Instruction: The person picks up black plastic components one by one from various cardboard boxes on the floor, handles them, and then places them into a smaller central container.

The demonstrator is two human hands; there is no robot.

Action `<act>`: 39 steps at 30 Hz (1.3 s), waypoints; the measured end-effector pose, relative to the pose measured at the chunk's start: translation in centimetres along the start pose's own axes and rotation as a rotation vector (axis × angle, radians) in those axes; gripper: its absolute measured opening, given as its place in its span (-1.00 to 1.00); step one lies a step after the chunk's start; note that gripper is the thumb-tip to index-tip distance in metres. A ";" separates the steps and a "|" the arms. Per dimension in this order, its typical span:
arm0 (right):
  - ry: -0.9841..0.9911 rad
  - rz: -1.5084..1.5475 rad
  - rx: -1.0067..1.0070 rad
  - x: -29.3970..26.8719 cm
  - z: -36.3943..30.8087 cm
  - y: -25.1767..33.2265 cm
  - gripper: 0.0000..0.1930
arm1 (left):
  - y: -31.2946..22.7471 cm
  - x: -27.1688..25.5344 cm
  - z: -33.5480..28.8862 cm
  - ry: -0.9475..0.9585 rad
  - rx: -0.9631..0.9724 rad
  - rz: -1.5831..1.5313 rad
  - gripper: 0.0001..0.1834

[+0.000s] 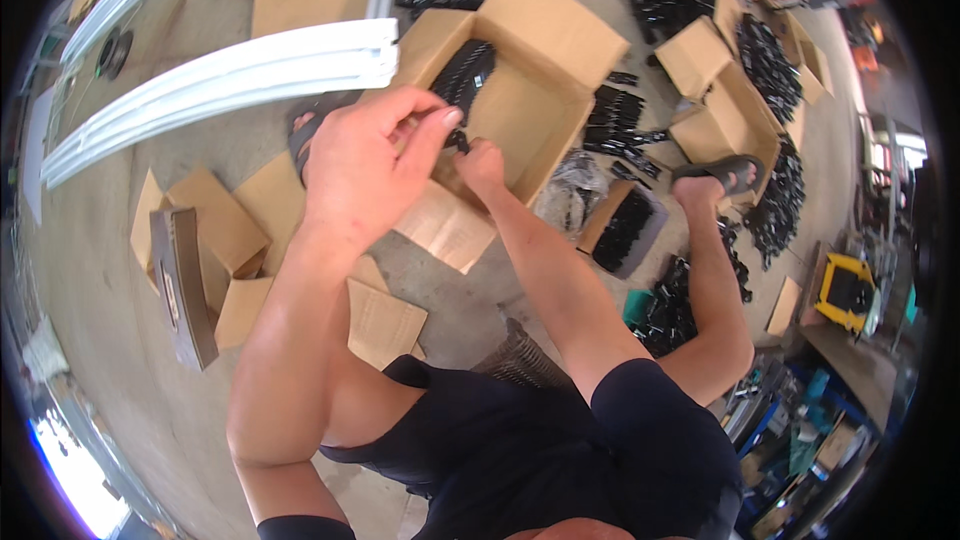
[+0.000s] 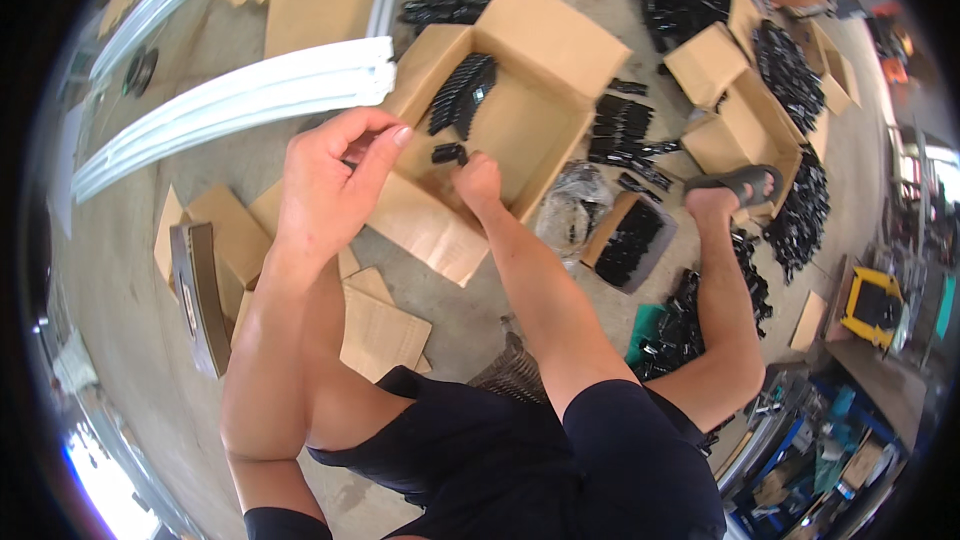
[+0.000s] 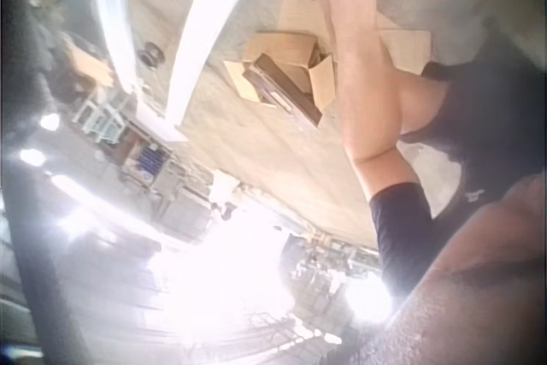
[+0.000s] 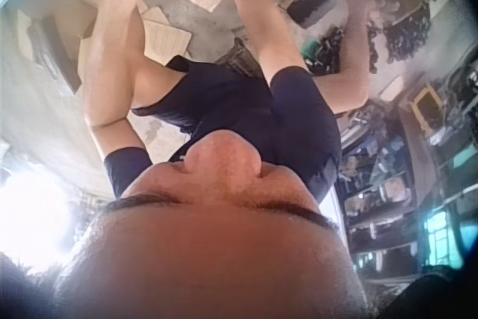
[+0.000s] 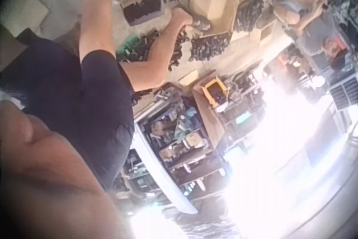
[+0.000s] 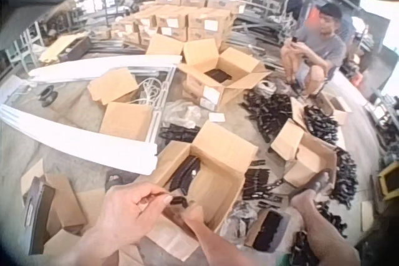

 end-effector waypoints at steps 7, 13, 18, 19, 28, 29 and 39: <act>0.509 0.858 0.116 -10.5 -8.8 4.1 -0.90 | 3.1 3.6 -0.1 0.113 -0.096 0.100 -0.62; 0.800 1.270 -0.017 -25.1 -19.1 6.7 -0.89 | -7.7 12.0 -5.1 0.673 -0.068 -0.758 -0.31; 0.725 1.265 -0.171 -30.2 -23.1 4.8 -0.81 | -11.9 16.2 -8.4 0.553 -0.001 -0.878 -0.38; 0.641 1.149 -0.187 -30.8 -23.8 4.1 -0.80 | -12.4 17.2 -8.9 0.531 -0.040 -0.823 -0.43; 0.322 0.503 -0.420 -31.3 -24.2 3.0 -0.62 | -5.6 19.2 -10.5 0.187 -0.401 -1.133 -0.68; 0.309 0.482 -0.357 -30.2 -23.5 1.7 -0.66 | -5.7 19.4 -10.5 0.198 -0.389 -1.145 -0.67; 0.124 0.749 -0.408 -33.4 -23.0 -0.7 -0.73 | -5.3 25.5 -11.6 0.300 -0.612 -1.200 -0.50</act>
Point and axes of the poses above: each hand's wrist, its own z-axis towards the middle knuckle, its own x-axis out of the palm, y = z × x, the point moved 10 cm from there along z, towards the middle knuckle
